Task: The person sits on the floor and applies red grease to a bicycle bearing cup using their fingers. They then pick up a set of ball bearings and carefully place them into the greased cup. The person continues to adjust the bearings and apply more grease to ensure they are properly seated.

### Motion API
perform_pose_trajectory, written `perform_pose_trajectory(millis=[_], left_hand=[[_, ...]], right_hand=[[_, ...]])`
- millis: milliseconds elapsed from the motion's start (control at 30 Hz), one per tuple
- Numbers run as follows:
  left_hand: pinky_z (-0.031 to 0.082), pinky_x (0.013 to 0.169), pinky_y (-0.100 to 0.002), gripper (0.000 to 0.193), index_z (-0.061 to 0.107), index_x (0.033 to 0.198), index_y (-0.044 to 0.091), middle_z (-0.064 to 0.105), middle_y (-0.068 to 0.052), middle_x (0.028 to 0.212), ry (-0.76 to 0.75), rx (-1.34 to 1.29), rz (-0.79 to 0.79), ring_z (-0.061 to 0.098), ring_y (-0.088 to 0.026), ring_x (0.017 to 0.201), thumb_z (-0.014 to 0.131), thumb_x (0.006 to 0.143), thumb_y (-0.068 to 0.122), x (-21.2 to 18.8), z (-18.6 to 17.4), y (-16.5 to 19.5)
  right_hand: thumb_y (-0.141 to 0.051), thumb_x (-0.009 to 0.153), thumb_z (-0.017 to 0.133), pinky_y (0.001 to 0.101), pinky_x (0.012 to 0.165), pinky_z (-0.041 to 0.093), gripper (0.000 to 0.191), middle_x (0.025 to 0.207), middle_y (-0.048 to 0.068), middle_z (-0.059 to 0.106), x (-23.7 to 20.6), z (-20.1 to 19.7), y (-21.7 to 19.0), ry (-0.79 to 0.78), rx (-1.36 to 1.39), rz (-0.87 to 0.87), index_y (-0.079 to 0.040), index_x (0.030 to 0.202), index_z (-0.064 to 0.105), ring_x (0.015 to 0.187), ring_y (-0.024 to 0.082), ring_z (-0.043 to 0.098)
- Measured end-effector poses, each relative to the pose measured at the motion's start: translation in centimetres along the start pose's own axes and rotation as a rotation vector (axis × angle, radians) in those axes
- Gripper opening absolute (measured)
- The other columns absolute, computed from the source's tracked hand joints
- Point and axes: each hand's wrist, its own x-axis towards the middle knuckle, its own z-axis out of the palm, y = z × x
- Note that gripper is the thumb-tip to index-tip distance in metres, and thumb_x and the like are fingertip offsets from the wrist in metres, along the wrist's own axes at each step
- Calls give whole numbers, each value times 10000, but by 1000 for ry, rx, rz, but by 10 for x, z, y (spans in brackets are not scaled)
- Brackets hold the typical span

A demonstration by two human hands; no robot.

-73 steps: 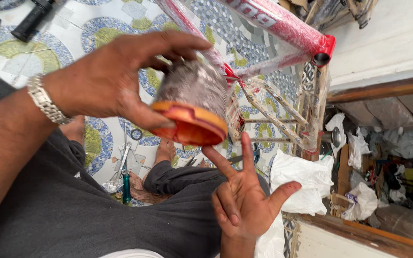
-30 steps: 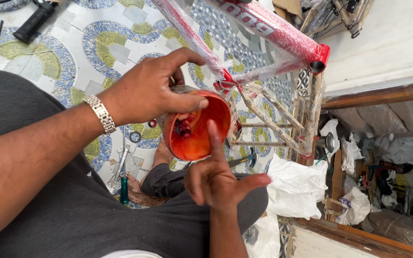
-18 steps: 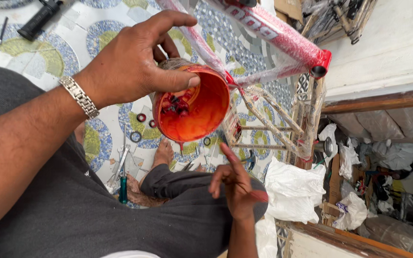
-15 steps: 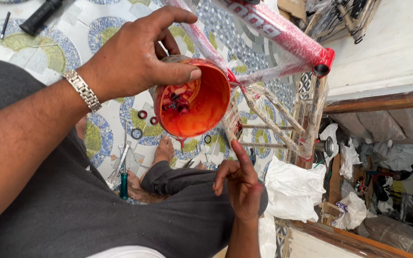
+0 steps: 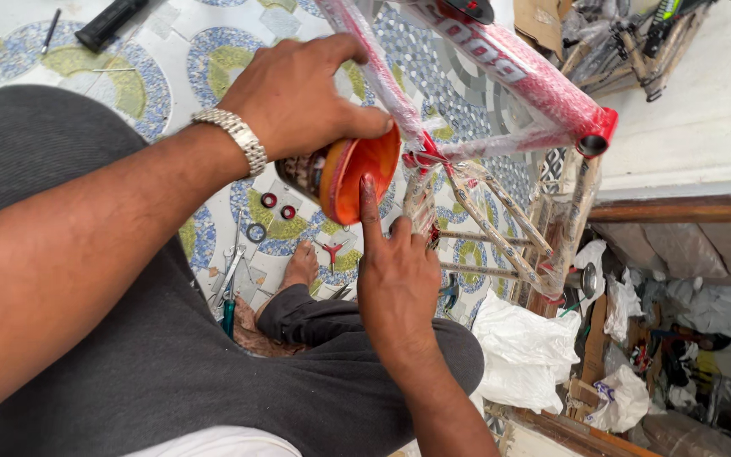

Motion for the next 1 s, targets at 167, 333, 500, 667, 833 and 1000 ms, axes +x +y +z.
perform_pose_trajectory(millis=[167, 333, 500, 667, 833, 1000], left_hand=[[558, 859, -481, 688, 652, 1243, 83, 732, -227, 919, -111, 61, -204, 713, -395, 883, 790, 753, 546, 8, 0, -1], [570, 827, -482, 655, 688, 1215, 35, 738, -210, 1118, 256, 16, 111, 717, -395, 950, 849, 818, 530, 9, -5, -12], [579, 838, -479, 728, 650, 1301, 75, 724, -207, 1105, 41, -82, 113, 718, -376, 940, 822, 811, 584, 6, -6, -9], [612, 786, -437, 821, 558, 1434, 137, 700, -159, 970, -100, -262, 305, 735, -292, 875, 811, 765, 539, 3, -9, 4], [622, 769, -378, 912, 455, 1516, 161, 665, -130, 1020, -61, -330, 422, 721, -247, 870, 895, 775, 458, 5, -19, -1], [626, 772, -355, 933, 431, 1568, 206, 668, -112, 1103, -44, -362, 410, 721, -224, 908, 911, 804, 444, 1, -22, -5]], right_hand=[[-101, 854, 699, 426, 640, 513, 837, 923, 98, 607, -18, -4, -10, -112, 15, -45, -279, 1605, 372, 753, 269, 650], [-210, 893, 740, 322, 655, 559, 862, 1018, 104, 678, -38, 0, -6, -253, 1212, -47, -240, 1631, 296, 706, 164, 682], [-828, 914, 510, 287, 576, 486, 1113, 827, 85, 694, -41, 15, -11, -221, 2796, 48, -183, 1739, 134, 592, 138, 588], [-970, 869, 350, 244, 479, 474, 1240, 735, 60, 684, -27, 14, -14, -27, 3173, 38, -67, 1676, 82, 492, 104, 565], [-938, 914, 391, 251, 462, 466, 1296, 741, 69, 683, -36, 1, -13, 181, 3296, 178, 65, 1648, 25, 490, 130, 581], [-937, 938, 408, 249, 454, 461, 1295, 747, 78, 686, -53, -4, -5, 275, 3333, 229, 63, 1650, -5, 482, 136, 594]])
